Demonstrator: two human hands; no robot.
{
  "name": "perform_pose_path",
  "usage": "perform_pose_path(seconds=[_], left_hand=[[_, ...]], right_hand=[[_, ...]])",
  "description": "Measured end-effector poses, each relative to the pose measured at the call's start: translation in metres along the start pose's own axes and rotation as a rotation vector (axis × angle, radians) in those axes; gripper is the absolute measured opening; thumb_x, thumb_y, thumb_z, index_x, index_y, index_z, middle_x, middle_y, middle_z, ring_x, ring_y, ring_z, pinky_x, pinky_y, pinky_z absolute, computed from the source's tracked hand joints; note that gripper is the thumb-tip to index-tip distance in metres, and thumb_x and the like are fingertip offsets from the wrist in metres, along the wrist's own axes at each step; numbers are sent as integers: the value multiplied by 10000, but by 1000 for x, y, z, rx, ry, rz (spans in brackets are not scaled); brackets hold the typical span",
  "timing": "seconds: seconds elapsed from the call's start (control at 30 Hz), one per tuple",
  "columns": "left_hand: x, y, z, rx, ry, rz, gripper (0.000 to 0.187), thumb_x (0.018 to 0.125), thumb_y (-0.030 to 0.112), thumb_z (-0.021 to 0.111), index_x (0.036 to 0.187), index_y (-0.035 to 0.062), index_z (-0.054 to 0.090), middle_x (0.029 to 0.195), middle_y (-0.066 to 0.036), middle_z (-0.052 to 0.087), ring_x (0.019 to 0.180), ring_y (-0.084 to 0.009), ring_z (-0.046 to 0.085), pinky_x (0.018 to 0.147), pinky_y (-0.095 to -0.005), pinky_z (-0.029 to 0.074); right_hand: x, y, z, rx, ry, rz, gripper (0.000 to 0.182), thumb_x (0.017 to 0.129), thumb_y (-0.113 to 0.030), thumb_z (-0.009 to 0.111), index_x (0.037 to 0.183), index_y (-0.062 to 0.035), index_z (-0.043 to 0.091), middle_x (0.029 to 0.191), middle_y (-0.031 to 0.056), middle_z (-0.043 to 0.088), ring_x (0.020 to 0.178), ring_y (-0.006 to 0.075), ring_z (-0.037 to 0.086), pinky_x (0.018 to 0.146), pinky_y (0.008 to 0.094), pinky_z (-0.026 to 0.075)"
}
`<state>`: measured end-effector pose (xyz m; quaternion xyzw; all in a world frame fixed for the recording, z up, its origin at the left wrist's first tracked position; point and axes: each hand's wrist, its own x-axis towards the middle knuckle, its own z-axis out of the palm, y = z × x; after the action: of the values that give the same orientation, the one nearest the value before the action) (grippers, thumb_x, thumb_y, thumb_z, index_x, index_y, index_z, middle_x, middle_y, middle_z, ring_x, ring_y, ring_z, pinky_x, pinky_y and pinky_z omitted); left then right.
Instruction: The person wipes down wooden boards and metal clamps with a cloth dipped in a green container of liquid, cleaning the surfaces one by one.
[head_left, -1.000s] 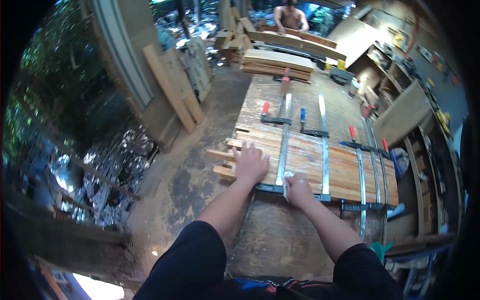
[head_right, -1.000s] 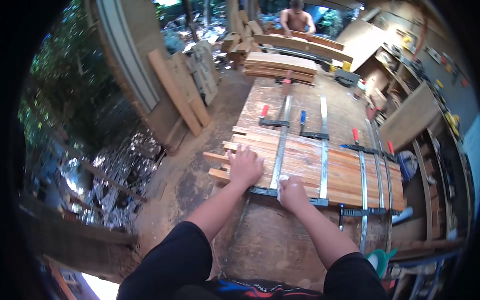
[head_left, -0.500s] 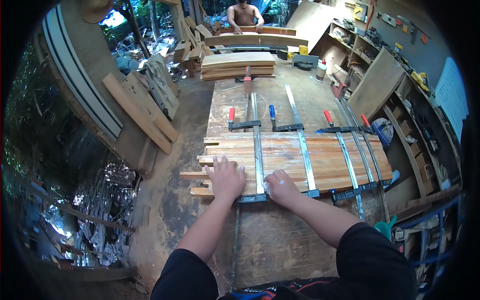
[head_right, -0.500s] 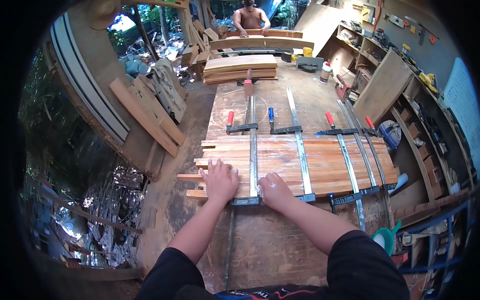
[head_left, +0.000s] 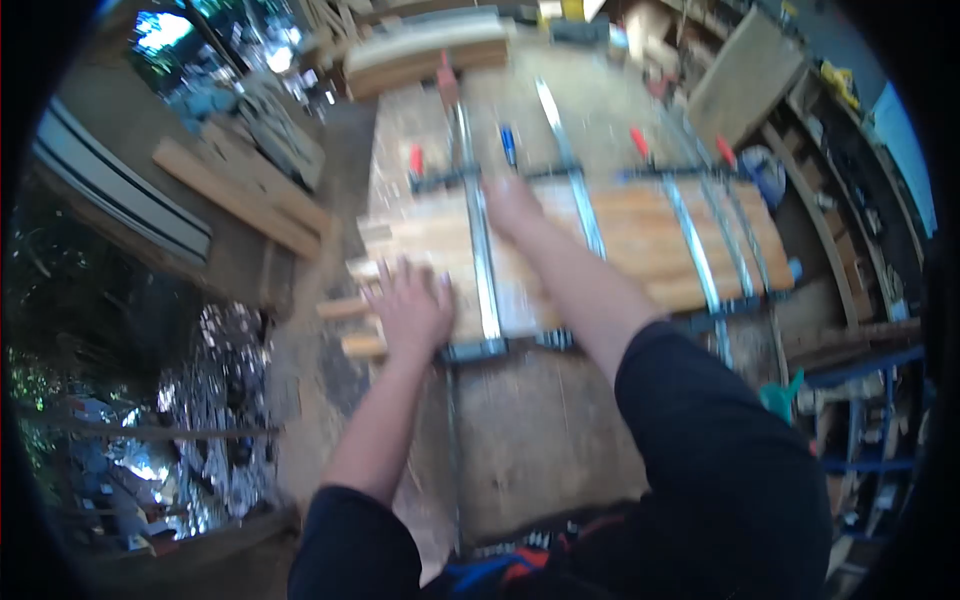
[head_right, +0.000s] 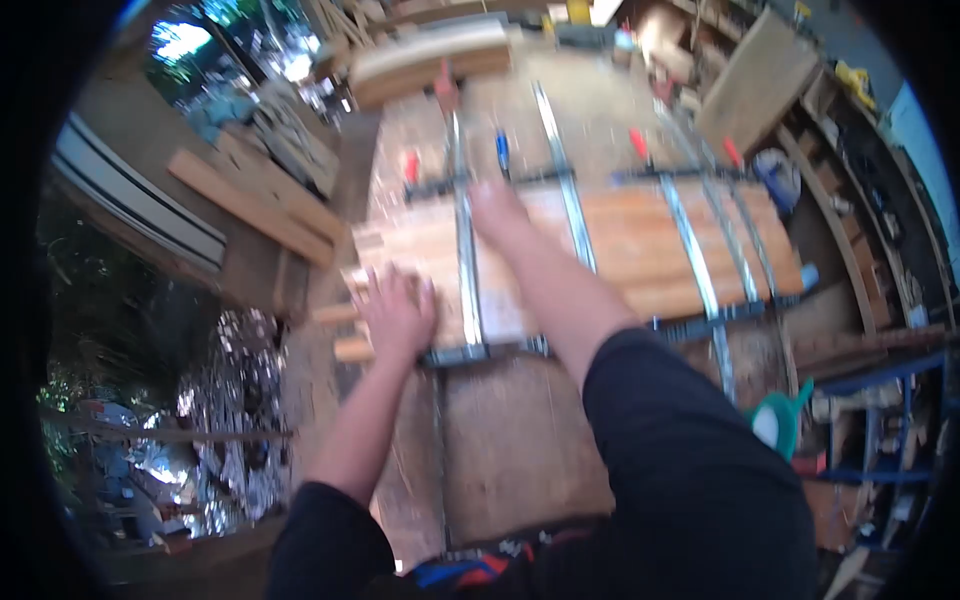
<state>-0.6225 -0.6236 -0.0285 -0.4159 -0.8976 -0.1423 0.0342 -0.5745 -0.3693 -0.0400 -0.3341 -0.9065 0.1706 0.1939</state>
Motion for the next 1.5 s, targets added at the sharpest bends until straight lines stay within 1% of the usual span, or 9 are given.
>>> perform_pose_path(seconds=[0.5,0.83,0.93,1.0,1.07,1.17,1.23,1.3,1.5], left_hand=[[-3,4,6,12,33,-46,469,1004,440,516,1314,122,665,1568,-156,485,1549,-383,260,1247,-655,59],[1,2,3,19,16,-26,462,997,432,528,1304,113,656,1552,-156,497,1551,-385,252,1245,-658,74],[2,0,3,19,15,-22,452,994,433,535,1284,108,658,1552,-158,497,1554,-384,244,1244,-657,76],[1,3,4,15,1,-29,451,996,433,536,1284,108,657,1551,-158,498,1556,-383,240,1245,-656,74],[1,2,6,2,16,-39,388,1013,419,538,1256,140,655,1566,-146,482,1553,-383,246,1245,-655,56],[0,-1,6,-3,23,-42,391,1025,427,520,1262,149,662,1563,-139,487,1554,-382,244,1242,-659,59],[-1,-2,9,5,36,-30,393,1024,430,522,1262,150,662,1559,-137,491,1554,-382,244,1240,-659,68],[-1,-3,9,13,48,-30,395,1020,433,530,1262,149,661,1554,-132,499,1552,-382,249,1238,-662,81],[0,3,5,14,26,-38,397,1011,426,527,1252,146,674,1560,-136,498,1534,-389,292,1239,-653,97]], right_hand=[[-212,-7,-64,170,-92,-444,90,888,-61,592,930,-9,653,905,211,673,941,407,644,835,486,539],[-24,86,-32,-362,200,-75,181,906,-86,556,989,-17,701,990,216,706,1003,375,675,914,443,539],[-2,44,-8,405,63,276,185,889,-71,572,996,-20,714,1037,210,709,1055,357,671,951,433,529],[2,8,26,-201,158,-165,184,872,-61,594,999,-26,722,1038,208,709,1061,358,674,966,430,532],[-3,-1,28,-40,247,-74,188,840,-56,630,998,-24,727,1046,213,709,1088,359,669,976,429,532],[-6,35,-6,-136,91,-381,182,829,-47,644,985,-20,735,1041,211,716,1077,363,677,958,443,542],[2,70,-25,-218,-94,-31,132,857,-55,654,950,-20,741,1048,205,721,999,349,701,900,457,562],[-14,105,-50,-345,143,-196,184,902,-95,611,1018,-32,739,1033,228,717,995,365,701,895,470,563],[-83,70,-23,-332,1,-128,214,959,-124,549,959,23,705,929,255,697,846,427,694,774,522,560]])
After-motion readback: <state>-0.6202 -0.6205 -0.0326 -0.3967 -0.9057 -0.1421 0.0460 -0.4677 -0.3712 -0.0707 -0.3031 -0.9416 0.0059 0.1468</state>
